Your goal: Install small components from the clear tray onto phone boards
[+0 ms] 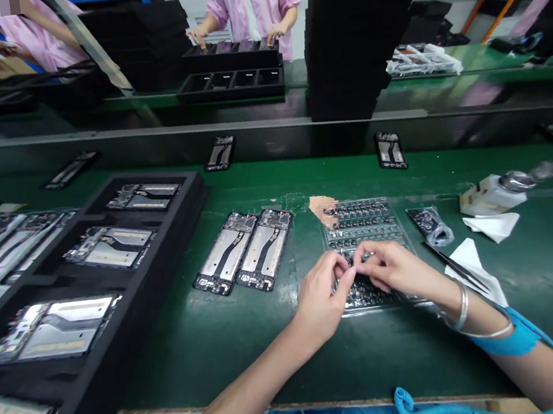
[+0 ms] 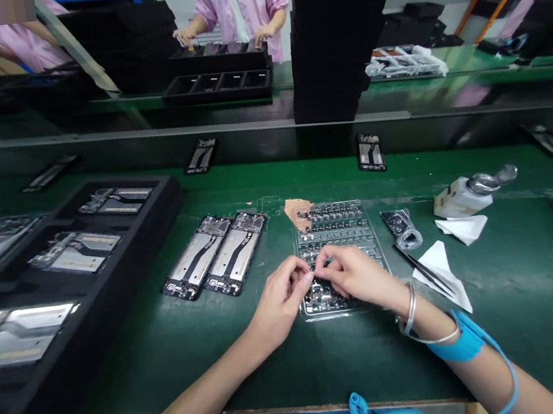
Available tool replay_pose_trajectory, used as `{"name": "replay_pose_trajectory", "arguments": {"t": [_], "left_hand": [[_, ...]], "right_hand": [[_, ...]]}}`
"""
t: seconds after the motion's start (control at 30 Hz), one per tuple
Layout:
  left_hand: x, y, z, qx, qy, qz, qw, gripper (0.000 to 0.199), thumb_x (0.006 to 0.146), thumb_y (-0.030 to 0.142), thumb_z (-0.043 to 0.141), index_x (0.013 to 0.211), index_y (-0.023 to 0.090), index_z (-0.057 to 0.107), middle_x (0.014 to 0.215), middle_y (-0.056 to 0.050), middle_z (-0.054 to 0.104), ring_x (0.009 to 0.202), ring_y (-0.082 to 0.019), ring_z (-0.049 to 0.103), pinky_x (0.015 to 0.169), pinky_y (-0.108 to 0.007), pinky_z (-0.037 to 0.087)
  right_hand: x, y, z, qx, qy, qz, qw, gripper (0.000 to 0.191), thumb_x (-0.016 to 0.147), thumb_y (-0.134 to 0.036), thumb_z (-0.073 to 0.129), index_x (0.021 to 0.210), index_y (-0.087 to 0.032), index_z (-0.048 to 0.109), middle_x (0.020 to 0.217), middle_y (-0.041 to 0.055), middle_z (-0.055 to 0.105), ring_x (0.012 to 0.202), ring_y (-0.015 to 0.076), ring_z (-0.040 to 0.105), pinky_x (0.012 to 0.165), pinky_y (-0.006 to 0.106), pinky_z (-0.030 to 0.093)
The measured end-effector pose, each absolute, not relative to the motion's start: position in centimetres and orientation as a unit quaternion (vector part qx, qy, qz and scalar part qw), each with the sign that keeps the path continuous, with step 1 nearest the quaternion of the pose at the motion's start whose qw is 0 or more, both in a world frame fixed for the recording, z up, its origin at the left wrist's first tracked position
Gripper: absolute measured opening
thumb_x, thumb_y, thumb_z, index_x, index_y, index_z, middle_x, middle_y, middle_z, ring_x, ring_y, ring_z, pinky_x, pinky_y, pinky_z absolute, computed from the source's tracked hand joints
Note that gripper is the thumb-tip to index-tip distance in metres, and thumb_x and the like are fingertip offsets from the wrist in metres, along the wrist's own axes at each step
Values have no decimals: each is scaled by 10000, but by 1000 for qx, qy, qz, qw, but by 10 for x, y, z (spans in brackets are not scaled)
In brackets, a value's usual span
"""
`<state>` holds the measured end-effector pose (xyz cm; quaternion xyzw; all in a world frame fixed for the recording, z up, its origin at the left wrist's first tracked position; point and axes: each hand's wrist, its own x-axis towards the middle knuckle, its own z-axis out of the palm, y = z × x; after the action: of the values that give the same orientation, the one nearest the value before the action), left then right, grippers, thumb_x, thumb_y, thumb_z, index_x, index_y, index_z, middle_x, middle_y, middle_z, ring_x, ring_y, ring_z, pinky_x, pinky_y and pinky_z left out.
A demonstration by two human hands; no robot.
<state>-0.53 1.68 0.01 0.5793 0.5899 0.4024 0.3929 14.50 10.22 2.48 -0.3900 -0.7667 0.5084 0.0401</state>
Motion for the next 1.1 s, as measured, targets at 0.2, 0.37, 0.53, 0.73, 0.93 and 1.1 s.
{"name": "replay_pose_trajectory", "arguments": {"t": [0.2,0.37,0.53,0.73,0.93,1.1], "left_hand": [[-2,19,-7,487,479,455,571,283,892,337,405,661,174,393,591,49,353,564,-95,336,557,-221,275],[1,16,-4,495,504,447,548,280,906,335,379,673,180,387,591,47,368,577,-102,358,577,-229,277],[3,14,-2,555,545,392,491,184,921,262,314,796,192,430,640,37,464,607,-118,425,613,-237,304],[5,13,-9,634,574,294,427,171,865,208,396,722,186,486,684,12,530,637,-135,472,611,-236,319],[5,12,-6,628,577,283,440,178,855,214,407,709,178,502,645,12,545,594,-130,488,582,-227,319],[4,14,-5,609,576,295,459,179,848,218,421,702,173,515,614,21,544,569,-117,484,569,-218,319]], "right_hand": [[158,83,24,-400,-686,602,86,226,862,-414,469,839,-189,467,406,-97,420,363,74,327,415,186,231],[182,93,12,-485,-755,431,92,210,868,-400,449,810,-205,500,424,-68,462,382,110,402,447,219,273],[184,86,3,-522,-832,186,-12,134,863,-264,444,831,-228,569,595,9,659,555,188,598,527,252,293],[196,77,3,-542,-834,99,36,211,889,-348,440,918,-220,606,530,-5,616,485,170,573,490,245,267],[254,102,1,-656,-747,-82,75,300,876,-347,435,928,-180,678,572,61,633,515,186,550,481,255,230],[270,124,-12,-677,-733,-14,59,253,830,-368,513,927,-215,690,612,35,650,548,177,561,486,245,263]]}}
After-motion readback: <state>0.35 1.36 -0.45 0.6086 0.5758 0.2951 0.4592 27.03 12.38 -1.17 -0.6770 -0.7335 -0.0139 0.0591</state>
